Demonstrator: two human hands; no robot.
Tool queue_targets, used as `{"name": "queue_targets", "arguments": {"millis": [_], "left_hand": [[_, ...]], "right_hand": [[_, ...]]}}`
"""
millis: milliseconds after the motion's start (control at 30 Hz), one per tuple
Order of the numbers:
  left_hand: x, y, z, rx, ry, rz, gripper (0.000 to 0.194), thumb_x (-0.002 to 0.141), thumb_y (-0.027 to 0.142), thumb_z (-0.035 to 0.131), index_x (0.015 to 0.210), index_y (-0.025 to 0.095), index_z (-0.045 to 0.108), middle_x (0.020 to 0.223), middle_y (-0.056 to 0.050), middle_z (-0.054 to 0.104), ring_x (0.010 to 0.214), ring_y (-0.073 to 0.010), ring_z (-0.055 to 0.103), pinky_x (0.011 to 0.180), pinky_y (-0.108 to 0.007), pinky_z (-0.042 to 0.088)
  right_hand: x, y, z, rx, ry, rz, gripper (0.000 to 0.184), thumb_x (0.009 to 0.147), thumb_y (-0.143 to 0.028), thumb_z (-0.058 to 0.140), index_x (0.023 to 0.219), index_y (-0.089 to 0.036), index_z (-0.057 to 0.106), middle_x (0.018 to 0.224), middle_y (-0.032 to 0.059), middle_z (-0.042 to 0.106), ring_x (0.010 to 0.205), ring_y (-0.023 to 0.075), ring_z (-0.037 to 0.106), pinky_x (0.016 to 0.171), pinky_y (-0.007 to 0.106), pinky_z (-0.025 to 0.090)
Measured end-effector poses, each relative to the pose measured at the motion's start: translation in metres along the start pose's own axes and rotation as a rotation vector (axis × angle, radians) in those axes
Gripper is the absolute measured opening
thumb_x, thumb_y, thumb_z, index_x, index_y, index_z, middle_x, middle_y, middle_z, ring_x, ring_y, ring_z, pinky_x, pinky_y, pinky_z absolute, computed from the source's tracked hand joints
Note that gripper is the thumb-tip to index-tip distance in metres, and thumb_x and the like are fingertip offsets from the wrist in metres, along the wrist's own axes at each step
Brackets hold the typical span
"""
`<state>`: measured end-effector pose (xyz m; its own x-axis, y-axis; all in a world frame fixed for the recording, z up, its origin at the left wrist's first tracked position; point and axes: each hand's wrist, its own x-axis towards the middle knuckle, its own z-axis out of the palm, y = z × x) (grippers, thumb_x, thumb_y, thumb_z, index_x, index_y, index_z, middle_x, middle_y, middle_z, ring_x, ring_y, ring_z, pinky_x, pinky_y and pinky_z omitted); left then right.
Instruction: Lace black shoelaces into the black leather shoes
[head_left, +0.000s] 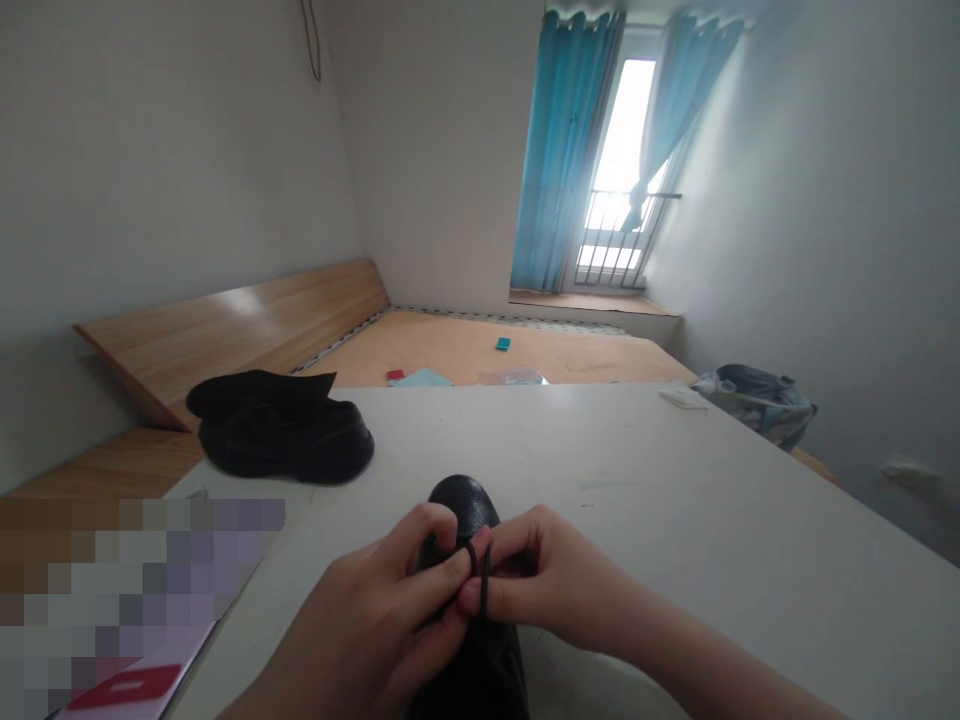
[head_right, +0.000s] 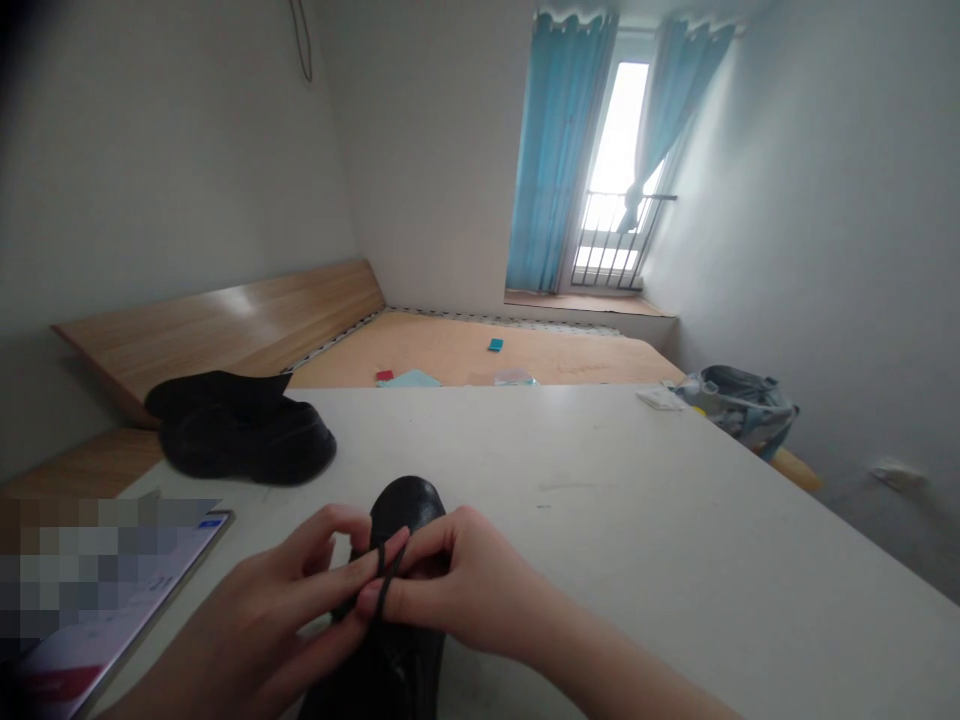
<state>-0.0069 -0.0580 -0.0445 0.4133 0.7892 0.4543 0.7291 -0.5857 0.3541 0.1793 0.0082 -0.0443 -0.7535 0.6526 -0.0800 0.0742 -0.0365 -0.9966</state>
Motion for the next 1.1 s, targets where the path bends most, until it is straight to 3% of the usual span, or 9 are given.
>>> {"name": "queue_targets", "arguments": {"millis": [133,267,433,633,833,1100], "left_hand": [[0.002,-0.003,0.006,-0.167,0.072,-0.08,0.025,0.09,0.016,0.049,0.101,0.027,0.069,0.109,-0.003,0.047,0.064,-0.0066,0.054,0.06,-0.02,0.05],[0.005,-0.005,0.01,-0.276,0.156,-0.098,0.015,0.085,0.014,0.055,0.085,0.023,0.068,0.099,-0.002,0.048,0.074,-0.0098,0.057,0.068,-0.021,0.051],[0.012,0.001,0.005,-0.199,0.053,-0.042,0.014,0.082,0.009,0.048,0.078,0.02,0.055,0.081,0.001,0.057,0.069,-0.0116,0.057,0.059,-0.021,0.046],[0.007,-0.002,0.005,-0.155,0.066,0.011,0.014,0.085,0.008,0.051,0.085,0.021,0.055,0.082,0.003,0.062,0.069,-0.0099,0.059,0.06,-0.019,0.045],[0.007,-0.003,0.0,-0.337,0.018,-0.08,0.016,0.084,0.008,0.055,0.082,0.023,0.06,0.082,0.005,0.064,0.072,-0.0076,0.061,0.063,-0.014,0.046],[0.005,-0.014,0.001,-0.451,-0.028,-0.245,0.013,0.089,0.023,0.053,0.081,0.022,0.063,0.079,0.003,0.066,0.073,-0.012,0.062,0.065,-0.02,0.047]], "right_hand": [[0.003,0.001,0.001,0.016,0.073,0.083,0.033,0.063,-0.037,0.083,0.061,-0.011,0.064,0.054,-0.0046,0.045,0.054,0.0072,0.033,0.05,0.024,0.021],[0.002,0.0,0.004,-0.036,0.1,0.114,0.03,0.064,-0.029,0.079,0.053,-0.013,0.055,0.049,-0.0069,0.038,0.052,0.0062,0.029,0.047,0.024,0.018],[-0.001,-0.001,0.008,-0.114,0.153,0.142,0.013,0.066,-0.022,0.071,0.063,-0.014,0.062,0.046,-0.0087,0.037,0.047,0.0054,0.027,0.044,0.024,0.016],[-0.002,0.004,0.006,-0.066,0.137,0.13,0.016,0.063,-0.02,0.079,0.071,-0.012,0.068,0.048,-0.009,0.039,0.048,0.0049,0.029,0.043,0.022,0.017],[-0.003,0.004,0.003,-0.062,0.091,0.115,0.016,0.065,-0.02,0.078,0.076,-0.012,0.07,0.049,-0.0091,0.039,0.048,0.0049,0.028,0.043,0.021,0.016],[0.001,0.006,0.004,-0.087,0.137,0.015,0.015,0.074,-0.028,0.064,0.07,-0.015,0.058,0.057,-0.0046,0.046,0.054,0.008,0.037,0.048,0.022,0.025]]}}
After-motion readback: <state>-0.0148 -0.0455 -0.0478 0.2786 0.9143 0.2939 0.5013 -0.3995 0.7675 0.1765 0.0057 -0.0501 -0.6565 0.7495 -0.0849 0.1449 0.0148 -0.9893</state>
